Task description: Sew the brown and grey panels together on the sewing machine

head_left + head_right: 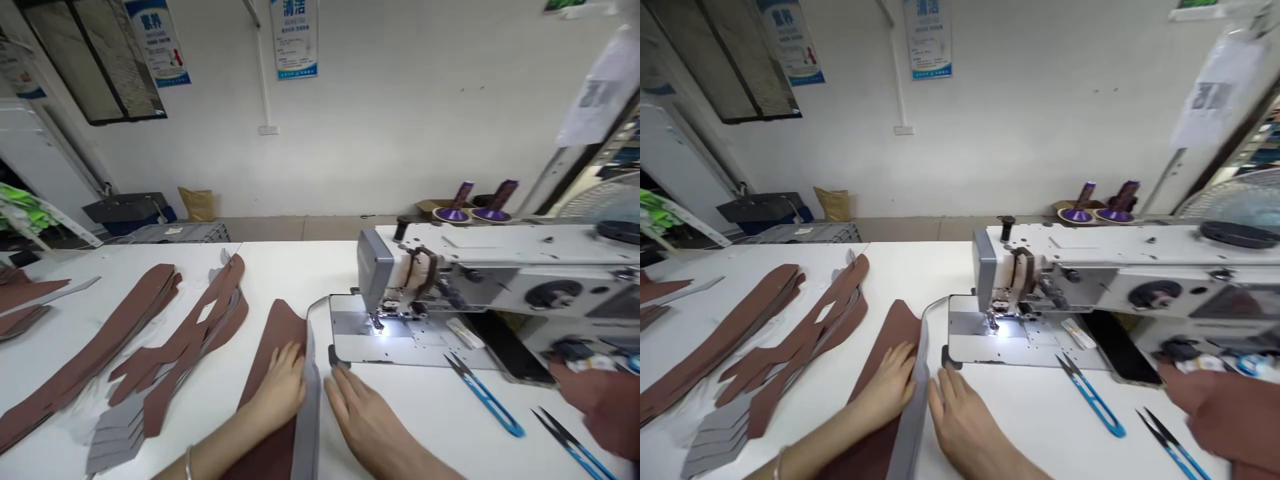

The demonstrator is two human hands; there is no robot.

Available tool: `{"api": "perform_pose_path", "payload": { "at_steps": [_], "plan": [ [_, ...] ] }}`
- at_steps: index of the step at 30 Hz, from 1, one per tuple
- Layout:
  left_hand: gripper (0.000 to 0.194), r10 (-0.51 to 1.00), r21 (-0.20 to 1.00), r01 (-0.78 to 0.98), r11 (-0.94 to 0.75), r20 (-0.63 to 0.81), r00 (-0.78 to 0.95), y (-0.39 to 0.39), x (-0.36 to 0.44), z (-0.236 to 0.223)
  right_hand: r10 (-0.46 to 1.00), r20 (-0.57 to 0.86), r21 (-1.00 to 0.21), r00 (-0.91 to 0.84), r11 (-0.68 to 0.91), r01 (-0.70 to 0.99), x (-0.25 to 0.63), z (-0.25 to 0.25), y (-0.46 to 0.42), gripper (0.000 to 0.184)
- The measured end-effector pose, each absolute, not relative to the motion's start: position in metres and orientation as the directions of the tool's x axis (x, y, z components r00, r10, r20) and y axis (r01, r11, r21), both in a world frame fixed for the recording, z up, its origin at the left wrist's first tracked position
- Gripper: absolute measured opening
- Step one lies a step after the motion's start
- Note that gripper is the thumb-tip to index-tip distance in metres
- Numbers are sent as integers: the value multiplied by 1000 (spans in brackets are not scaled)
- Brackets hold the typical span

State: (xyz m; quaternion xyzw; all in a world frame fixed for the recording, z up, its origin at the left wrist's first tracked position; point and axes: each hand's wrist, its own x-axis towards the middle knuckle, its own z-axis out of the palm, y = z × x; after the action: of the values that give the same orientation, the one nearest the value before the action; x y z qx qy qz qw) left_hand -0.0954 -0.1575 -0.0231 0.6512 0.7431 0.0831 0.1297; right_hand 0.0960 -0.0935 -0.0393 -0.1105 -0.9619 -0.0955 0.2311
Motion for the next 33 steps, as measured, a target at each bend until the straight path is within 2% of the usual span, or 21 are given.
{"api": "perform_pose_path", "payload": {
  "at_steps": [3, 4, 6, 9, 12, 14, 22, 27, 30, 33],
  "plan": [
    [41, 992, 367, 924, 109, 18, -125, -163, -96, -29, -148, 488, 332, -860, 943, 25, 55, -35, -55, 35],
    [34, 989, 395, 911, 117, 40, -144, -162, -106, -24, -189, 475, 368, -860, 930, -1, 41, -37, -47, 34],
    [27, 960, 408, 887, 217, 74, -269, -164, -144, -6, -192, 402, 428, -896, 904, -1, 20, -44, -38, 30],
    [40, 800, 347, 793, 501, 164, -577, -190, -230, 28, -167, 311, 477, -936, 879, 2, 12, -52, -37, 20],
    [50, 548, 255, 606, 753, 268, -793, -236, -315, 48, -175, 397, 455, -901, 890, 28, 23, -58, -35, 14],
    [49, 483, 202, 532, 822, 248, -840, -266, -357, 47, -139, 481, 404, -866, 911, 78, 32, -64, -32, 12],
    [47, 509, 63, 509, 859, 11, -861, -309, -427, 28, 7, 691, 174, -722, 969, 176, 51, -78, -23, 26],
    [47, 535, 14, 535, 845, -74, -842, -305, -440, 39, 18, 695, 200, -719, 955, 218, 54, -76, -20, 30],
    [44, 557, 0, 559, 829, -84, -826, -302, -434, 44, 19, 674, 229, -739, 945, 233, 56, -79, -18, 31],
    [36, 562, 8, 563, 826, -66, -824, -299, -424, 49, -11, 647, 282, -762, 932, 226, 59, -83, -16, 40]
  ]
}}
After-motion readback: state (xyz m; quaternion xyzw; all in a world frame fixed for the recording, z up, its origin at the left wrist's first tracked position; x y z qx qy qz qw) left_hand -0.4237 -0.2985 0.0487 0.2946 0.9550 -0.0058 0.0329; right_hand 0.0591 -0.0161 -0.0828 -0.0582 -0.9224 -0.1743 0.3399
